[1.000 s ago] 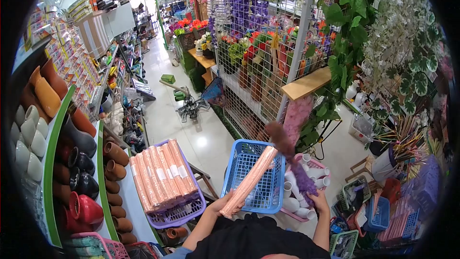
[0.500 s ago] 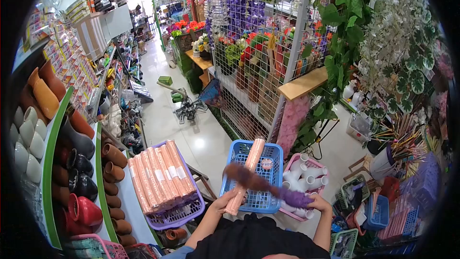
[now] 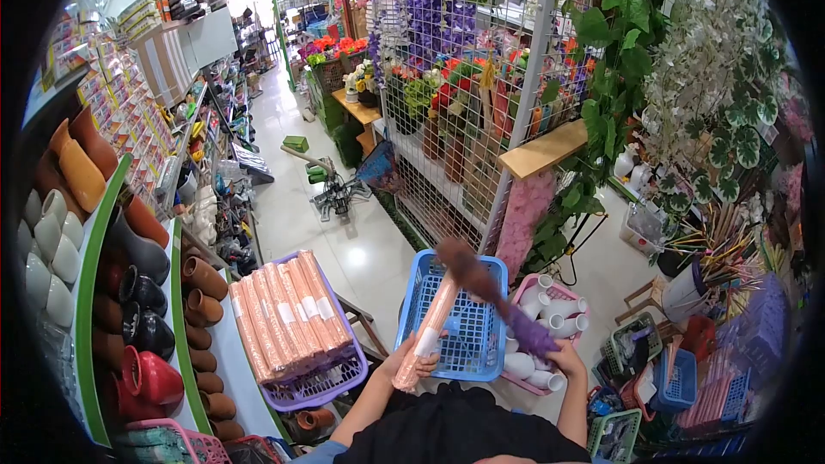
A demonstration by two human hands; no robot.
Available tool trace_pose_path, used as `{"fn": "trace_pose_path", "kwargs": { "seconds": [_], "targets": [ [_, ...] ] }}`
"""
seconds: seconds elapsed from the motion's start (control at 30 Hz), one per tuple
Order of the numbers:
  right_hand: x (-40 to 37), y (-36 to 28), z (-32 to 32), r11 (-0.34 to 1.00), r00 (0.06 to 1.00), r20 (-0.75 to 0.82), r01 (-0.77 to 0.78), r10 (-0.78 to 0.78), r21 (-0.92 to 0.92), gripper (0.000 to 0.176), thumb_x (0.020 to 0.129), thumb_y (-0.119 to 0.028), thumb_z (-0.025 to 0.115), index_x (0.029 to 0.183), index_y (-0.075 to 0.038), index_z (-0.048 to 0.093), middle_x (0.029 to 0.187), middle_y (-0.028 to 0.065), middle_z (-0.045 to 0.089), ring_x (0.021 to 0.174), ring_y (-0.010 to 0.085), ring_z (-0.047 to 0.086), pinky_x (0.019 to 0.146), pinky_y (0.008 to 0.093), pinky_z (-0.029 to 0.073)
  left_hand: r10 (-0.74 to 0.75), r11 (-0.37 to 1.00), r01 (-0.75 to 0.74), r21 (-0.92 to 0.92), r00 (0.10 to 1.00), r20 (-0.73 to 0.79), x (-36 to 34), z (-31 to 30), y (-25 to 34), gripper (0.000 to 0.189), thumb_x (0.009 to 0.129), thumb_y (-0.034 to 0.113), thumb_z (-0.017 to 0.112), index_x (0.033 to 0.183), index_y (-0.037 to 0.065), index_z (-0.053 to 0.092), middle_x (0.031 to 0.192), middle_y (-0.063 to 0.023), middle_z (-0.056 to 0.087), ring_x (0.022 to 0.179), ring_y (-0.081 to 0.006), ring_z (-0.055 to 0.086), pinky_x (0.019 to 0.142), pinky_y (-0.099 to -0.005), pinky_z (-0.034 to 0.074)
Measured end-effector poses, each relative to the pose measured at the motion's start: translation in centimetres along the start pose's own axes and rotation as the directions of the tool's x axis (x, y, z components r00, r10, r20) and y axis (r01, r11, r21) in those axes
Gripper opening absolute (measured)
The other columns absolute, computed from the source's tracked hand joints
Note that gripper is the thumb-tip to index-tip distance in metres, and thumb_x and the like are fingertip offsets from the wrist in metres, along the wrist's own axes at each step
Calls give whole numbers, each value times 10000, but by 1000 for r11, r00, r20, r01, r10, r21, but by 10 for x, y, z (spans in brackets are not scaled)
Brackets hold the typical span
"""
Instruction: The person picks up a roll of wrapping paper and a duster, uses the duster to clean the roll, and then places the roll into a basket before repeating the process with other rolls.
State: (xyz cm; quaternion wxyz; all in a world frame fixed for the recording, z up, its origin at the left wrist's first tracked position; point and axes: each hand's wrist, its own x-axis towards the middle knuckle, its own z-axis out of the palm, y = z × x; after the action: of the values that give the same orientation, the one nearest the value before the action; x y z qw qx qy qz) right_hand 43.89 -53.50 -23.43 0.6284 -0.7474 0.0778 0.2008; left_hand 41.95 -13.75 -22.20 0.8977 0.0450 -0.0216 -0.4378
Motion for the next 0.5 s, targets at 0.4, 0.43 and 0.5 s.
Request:
{"fn": "trace_pose_path", "kwargs": {
  "seconds": [0.4, 0.43, 0.5],
  "targets": [
    [-4, -13, 0, 947, 920, 389, 172, -56, -271, 215, 691, -18, 651, 903, 17, 641, 762, -15, 611, 695, 72, 537, 640, 235, 448, 151, 974, -136, 179, 986, -74, -7, -44, 11, 359, 942, 212, 367, 1247, 24, 380, 1148, -160, 508, 1034, -283, 532, 907, -408, 431],
    [-5, -21, 4, 955, 973, 207, -42, 106, -294, 210, 691, -18, 653, 900, 1, 650, 771, 2, 615, 676, 80, 543, 646, 234, 449, 193, 955, -168, 244, 978, -83, -4, -41, 11, 417, 944, 234, 371, 1295, 13, 318, 1135, -178, 510, 1009, -298, 547, 848, -399, 475],
    [-2, -20, 16, 996, 994, 110, 16, -6, -86, 202, 694, -21, 652, 895, -6, 652, 771, 8, 615, 667, 83, 544, 639, 233, 446, 154, 975, -144, 168, 987, -50, -5, -37, 11, 455, 946, 254, 367, 1307, -12, 289, 1111, -196, 521, 986, -308, 560, 805, -390, 506]
  ]
}}
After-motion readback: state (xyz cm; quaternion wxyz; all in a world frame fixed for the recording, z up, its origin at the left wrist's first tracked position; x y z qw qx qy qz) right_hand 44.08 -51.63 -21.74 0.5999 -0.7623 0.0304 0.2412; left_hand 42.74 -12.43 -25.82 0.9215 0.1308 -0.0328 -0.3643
